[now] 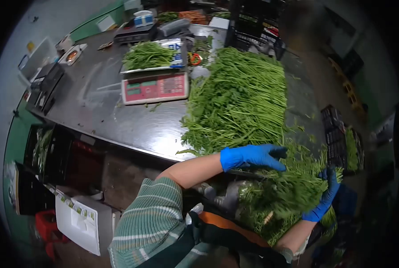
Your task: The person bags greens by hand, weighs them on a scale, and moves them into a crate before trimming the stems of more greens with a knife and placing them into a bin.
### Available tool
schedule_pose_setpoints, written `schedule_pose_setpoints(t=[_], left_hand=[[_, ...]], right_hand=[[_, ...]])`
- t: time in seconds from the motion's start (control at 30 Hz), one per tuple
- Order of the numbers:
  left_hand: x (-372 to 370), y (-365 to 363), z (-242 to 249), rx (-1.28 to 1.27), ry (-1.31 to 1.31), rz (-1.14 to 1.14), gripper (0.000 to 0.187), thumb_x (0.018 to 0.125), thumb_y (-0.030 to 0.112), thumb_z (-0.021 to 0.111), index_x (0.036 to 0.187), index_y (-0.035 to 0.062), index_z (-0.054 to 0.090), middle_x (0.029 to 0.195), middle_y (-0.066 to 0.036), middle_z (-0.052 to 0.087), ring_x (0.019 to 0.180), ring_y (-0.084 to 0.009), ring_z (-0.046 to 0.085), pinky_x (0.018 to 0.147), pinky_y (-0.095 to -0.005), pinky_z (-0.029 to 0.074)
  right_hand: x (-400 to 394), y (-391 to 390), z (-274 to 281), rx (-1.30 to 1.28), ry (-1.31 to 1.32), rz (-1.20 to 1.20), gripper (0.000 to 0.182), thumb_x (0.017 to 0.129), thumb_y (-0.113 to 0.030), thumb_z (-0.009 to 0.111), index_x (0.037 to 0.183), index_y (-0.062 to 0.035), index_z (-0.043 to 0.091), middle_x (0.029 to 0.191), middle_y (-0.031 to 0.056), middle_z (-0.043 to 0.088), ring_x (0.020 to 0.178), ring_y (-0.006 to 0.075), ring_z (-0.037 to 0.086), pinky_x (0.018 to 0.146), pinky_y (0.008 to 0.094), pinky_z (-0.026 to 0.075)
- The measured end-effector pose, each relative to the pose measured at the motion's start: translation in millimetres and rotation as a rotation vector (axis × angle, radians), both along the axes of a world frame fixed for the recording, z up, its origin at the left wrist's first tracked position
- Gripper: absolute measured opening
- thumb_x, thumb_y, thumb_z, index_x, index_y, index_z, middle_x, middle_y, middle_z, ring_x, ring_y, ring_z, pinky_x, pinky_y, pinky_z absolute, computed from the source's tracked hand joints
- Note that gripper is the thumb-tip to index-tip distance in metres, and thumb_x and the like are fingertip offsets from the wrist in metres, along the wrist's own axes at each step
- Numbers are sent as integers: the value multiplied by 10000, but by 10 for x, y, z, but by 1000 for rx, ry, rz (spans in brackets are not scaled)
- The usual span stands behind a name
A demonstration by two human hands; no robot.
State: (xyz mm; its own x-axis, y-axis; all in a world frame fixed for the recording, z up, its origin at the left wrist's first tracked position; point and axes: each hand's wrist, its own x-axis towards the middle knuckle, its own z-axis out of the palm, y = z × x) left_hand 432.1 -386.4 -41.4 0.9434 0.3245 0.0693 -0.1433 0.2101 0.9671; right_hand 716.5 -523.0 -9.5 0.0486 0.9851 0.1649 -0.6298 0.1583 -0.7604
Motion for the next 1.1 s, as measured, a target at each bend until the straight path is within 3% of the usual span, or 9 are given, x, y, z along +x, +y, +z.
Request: schedule_pose_setpoints(t=[0.07,0.1,0.3,0.43,0.53,0.63,0.87,1.03,1.1], left_hand=[[-377,84,290,114,29,125,847,705,289,686,1324,2,185,1331,-149,306,1223,-228,304,979,-313,297],[-547,88,377,227,58,199,839,711,284,682,1324,2,183,1327,-152,312,1219,-234,311,982,-310,293],[-942,165,235,636,-24,452,1047,564,372,778,1319,-6,160,1311,-180,318,1183,-259,358,975,-340,304],[-1754,477,163,139,-215,433,975,535,256,813,1276,-6,237,1203,-150,419,1078,-251,436,924,-354,356],[-2604,785,15,-124,-15,453,699,614,179,760,1179,-7,393,1056,-105,532,972,-185,507,849,-291,409],[-3459,1035,192,-78,108,675,425,668,131,709,1030,6,525,901,-78,597,843,-145,563,771,-259,448],[-4608,2585,1363,1318,846,1048,610,613,302,697,1107,39,456,956,-182,568,853,-318,565,708,-376,470],[-4275,3454,-3,1408,854,689,1013,544,578,674,1297,47,253,1223,-243,388,1086,-390,427,885,-421,380],[-4231,3323,16,1438,910,649,1110,506,651,650,1320,39,207,1308,-257,262,1174,-432,305,961,-445,293]], right_hand=[[-404,397,5,-228,-1117,-706,371,776,-17,557,1137,-9,472,1060,145,543,990,226,519,841,314,414],[-762,426,161,-218,-1784,-661,367,773,-18,565,1131,-4,482,1134,140,520,1088,249,467,878,329,389],[-2560,1051,479,62,-1153,-461,341,758,-28,576,1095,-16,521,1085,90,546,971,181,514,836,312,406],[-3580,1599,459,212,-920,-343,402,749,-87,623,1126,-22,501,1080,90,539,927,149,510,808,288,411],[-4357,1957,497,179,-764,33,465,745,-141,651,1158,-25,473,1082,96,539,950,184,512,818,305,412],[-4850,2366,556,324,-648,-75,527,736,-190,672,1185,-29,448,1092,102,535,970,206,516,828,302,416],[-5060,2583,67,-36,-754,-182,288,795,-23,545,1083,-22,539,1018,89,579,880,133,558,769,241,437],[-5328,2502,143,-4,-1058,-97,252,781,-11,547,1032,-22,575,977,75,594,888,134,564,797,260,441],[-5266,2479,184,34,-1129,-90,258,768,-19,563,1025,-36,583,960,76,597,869,140,569,787,264,440]])
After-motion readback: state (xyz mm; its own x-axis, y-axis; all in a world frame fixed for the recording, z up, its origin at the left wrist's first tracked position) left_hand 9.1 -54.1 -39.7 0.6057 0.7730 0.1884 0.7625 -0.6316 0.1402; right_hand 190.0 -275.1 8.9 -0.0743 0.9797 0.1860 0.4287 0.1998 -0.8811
